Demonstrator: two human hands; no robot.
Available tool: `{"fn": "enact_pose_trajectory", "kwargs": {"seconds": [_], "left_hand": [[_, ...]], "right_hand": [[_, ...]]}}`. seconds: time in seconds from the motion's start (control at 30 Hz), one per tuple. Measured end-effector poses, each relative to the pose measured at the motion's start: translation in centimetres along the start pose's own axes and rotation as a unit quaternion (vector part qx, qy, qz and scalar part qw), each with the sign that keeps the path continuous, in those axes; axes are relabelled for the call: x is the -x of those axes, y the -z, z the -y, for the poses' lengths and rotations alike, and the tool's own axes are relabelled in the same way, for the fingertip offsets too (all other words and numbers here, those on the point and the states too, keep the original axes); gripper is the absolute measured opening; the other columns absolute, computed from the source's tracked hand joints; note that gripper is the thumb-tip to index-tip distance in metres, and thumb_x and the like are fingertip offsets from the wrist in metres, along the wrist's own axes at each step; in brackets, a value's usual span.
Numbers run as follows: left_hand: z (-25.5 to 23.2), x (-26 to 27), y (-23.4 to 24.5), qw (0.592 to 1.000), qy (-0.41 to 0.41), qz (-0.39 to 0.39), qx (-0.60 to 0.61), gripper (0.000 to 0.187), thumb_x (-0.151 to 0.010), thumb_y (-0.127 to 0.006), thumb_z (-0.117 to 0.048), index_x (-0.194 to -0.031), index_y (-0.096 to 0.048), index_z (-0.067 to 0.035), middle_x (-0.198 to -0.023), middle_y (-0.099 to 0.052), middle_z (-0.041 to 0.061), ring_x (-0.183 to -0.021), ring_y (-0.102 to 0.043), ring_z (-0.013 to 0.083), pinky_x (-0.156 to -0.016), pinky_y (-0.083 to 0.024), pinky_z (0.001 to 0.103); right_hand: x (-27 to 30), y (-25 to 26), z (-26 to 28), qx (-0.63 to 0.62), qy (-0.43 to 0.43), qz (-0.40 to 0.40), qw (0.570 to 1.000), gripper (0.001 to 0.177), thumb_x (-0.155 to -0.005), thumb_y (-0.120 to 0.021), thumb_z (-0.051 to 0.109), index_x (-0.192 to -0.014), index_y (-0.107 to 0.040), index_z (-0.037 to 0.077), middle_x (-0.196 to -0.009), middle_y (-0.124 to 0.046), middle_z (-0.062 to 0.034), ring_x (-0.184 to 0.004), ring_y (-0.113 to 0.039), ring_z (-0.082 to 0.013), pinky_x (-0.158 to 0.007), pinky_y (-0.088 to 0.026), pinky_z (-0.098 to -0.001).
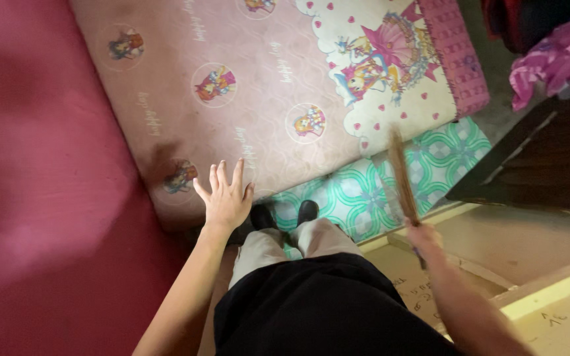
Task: The person cleans a mattress by sweeping its surface and the surrounding floor area using a stick broom.
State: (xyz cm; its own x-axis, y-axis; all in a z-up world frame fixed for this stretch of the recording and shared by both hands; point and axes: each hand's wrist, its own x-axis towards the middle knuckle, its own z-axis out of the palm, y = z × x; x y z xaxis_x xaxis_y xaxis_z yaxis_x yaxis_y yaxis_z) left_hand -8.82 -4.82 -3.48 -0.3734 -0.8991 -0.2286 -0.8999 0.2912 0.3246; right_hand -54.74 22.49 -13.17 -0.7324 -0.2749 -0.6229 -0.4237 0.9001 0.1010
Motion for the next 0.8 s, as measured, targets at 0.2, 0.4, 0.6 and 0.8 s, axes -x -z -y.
{"fn": "enact_pose_trajectory", "kwargs": {"seconds": [0.2,0.4,0.6,0.8], "left_hand": [[-3.9,-2.0,-0.2,1.0,-0.026,0.009,0.002,0.069,-0.099,-0.051,-0.047,-0.16,-0.028,-0.024,-0.159,-0.03,0.021,-0.149,-0.023,0.0406,-0.111,-0.005,0.078],[-7.8,-3.3,0.3,0.999,-0.017,0.006,-0.031,0.069,-0.098,-0.049,-0.046,-0.16,-0.027,-0.025,-0.16,-0.028,0.022,-0.149,-0.021,0.0408,-0.111,-0.004,0.078],[-13.9,-4.5,-0.4,0.999,0.028,-0.001,-0.044,0.067,-0.1,-0.047,-0.045,-0.159,-0.027,-0.022,-0.16,-0.028,0.024,-0.15,-0.02,0.0413,-0.11,-0.003,0.079],[-21.5,-7.7,-2.5,0.999,0.041,-0.007,-0.026,0.068,-0.098,-0.048,-0.046,-0.159,-0.028,-0.024,-0.159,-0.031,0.022,-0.148,-0.024,0.0423,-0.109,-0.003,0.08]], "right_hand": [[5.1,-0.5,11.6,0.069,0.191,0.063,0.977,0.066,-0.095,-0.053,0.068,-0.116,-0.076,0.011,-0.114,-0.075,-0.0221,-0.111,-0.07,-0.0403,-0.096,-0.055,-0.0503],[3.1,-0.7,17.1,0.121,0.266,0.134,0.947,0.068,-0.088,-0.059,0.07,-0.117,-0.075,0.011,-0.118,-0.071,-0.0209,-0.111,-0.069,-0.04,-0.094,-0.054,-0.0511],[-12.9,3.4,3.8,0.066,0.148,0.119,0.98,0.07,-0.084,-0.062,0.069,-0.11,-0.076,0.005,-0.088,-0.074,-0.0177,-0.083,-0.074,-0.0349,-0.078,-0.057,-0.0506],[-21.4,13.3,-10.5,0.018,-0.1,0.113,0.988,0.09,-0.099,-0.041,0.075,-0.095,-0.086,-0.003,-0.071,-0.076,-0.0127,-0.058,-0.073,-0.0244,-0.057,-0.057,-0.0411]]}}
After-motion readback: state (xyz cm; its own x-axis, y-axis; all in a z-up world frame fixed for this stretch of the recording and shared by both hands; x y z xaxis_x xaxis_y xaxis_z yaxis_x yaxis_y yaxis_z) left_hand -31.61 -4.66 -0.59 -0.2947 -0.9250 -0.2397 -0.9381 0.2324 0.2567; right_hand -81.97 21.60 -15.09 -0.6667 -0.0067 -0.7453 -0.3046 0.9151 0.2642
